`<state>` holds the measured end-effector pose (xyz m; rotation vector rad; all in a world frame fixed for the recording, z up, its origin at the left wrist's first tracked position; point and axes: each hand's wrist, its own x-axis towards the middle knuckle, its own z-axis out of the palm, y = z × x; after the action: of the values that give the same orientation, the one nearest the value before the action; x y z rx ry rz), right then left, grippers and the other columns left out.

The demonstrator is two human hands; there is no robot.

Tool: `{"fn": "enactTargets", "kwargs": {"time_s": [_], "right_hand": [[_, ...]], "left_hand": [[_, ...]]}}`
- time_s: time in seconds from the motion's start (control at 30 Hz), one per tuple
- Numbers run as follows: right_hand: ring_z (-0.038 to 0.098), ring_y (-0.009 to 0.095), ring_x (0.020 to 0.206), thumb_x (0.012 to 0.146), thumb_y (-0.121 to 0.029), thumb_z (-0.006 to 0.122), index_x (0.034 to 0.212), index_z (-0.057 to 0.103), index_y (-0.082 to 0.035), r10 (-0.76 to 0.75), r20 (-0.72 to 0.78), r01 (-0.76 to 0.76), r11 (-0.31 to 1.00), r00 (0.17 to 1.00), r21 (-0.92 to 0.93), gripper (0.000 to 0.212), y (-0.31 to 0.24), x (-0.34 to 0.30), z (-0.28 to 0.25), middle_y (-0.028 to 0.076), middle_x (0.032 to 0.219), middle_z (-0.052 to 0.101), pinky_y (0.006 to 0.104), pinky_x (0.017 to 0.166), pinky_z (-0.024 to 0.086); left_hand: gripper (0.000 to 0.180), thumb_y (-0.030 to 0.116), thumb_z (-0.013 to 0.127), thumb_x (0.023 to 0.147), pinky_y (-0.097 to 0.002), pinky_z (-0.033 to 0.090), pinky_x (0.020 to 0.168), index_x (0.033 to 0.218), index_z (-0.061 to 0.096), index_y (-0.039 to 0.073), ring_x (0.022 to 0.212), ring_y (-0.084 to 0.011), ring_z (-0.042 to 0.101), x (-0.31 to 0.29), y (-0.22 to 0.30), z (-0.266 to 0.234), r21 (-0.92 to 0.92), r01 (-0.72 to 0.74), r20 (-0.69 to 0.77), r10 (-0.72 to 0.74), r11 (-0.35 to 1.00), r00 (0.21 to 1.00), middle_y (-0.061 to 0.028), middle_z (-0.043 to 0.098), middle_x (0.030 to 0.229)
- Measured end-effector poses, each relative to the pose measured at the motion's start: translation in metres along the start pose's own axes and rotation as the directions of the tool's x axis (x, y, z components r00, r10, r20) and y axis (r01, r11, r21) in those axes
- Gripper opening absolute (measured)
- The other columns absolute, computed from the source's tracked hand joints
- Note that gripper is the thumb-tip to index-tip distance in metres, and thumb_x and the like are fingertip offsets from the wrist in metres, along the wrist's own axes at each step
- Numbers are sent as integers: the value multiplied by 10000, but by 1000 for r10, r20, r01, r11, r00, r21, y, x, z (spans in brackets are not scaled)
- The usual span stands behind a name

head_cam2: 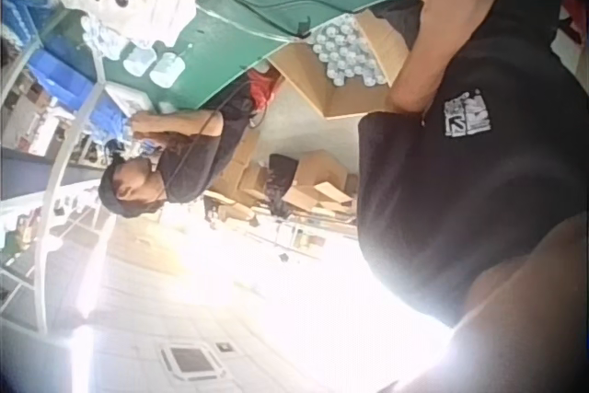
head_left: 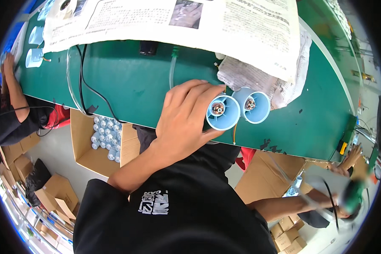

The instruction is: Assembling small electronic cooling fans on a production line.

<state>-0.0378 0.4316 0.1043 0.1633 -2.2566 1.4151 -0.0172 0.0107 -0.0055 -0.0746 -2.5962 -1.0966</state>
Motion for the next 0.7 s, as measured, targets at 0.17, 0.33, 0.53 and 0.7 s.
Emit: {"fn": "enactTargets", "kwargs": {"time_s": [0.17,0.33,0.53,0.7], "right_hand": [[444,379,1059,661,-559,692,1296,334,98,-124,28,74,744,992,664,981,-41,45,55,181,1059,412,569,981,342],[423,199,886,363,-543,947,1191,464,28,-215,182,-77,421,960,904,1115,-55,86,108,72,981,429,352,860,338],[468,172,790,458,-443,897,1070,438,0,-234,334,-291,200,913,936,884,-59,94,218,51,885,448,282,757,389],[494,152,760,489,-379,871,1056,462,-29,-230,480,-476,76,847,876,782,-47,87,249,31,868,466,262,726,401]], "left_hand": [[775,174,863,578,-414,403,941,1270,526,77,1146,-280,539,-2,-2,2,11,-18,1,18,1000,1000,-81,588,1185],[768,165,862,578,-416,407,940,1263,528,70,1147,-284,532,-3,-1,2,18,-2,-2,3,1000,1000,-89,580,1183],[690,209,865,597,-395,408,932,1221,593,100,1137,-279,553,-3,-1,-1,-5,27,-33,-28,1000,999,-68,619,1152],[691,225,861,603,-394,410,915,1226,588,100,1123,-273,554,-3,-3,2,-18,39,-66,-40,999,997,-64,615,1144]]}}
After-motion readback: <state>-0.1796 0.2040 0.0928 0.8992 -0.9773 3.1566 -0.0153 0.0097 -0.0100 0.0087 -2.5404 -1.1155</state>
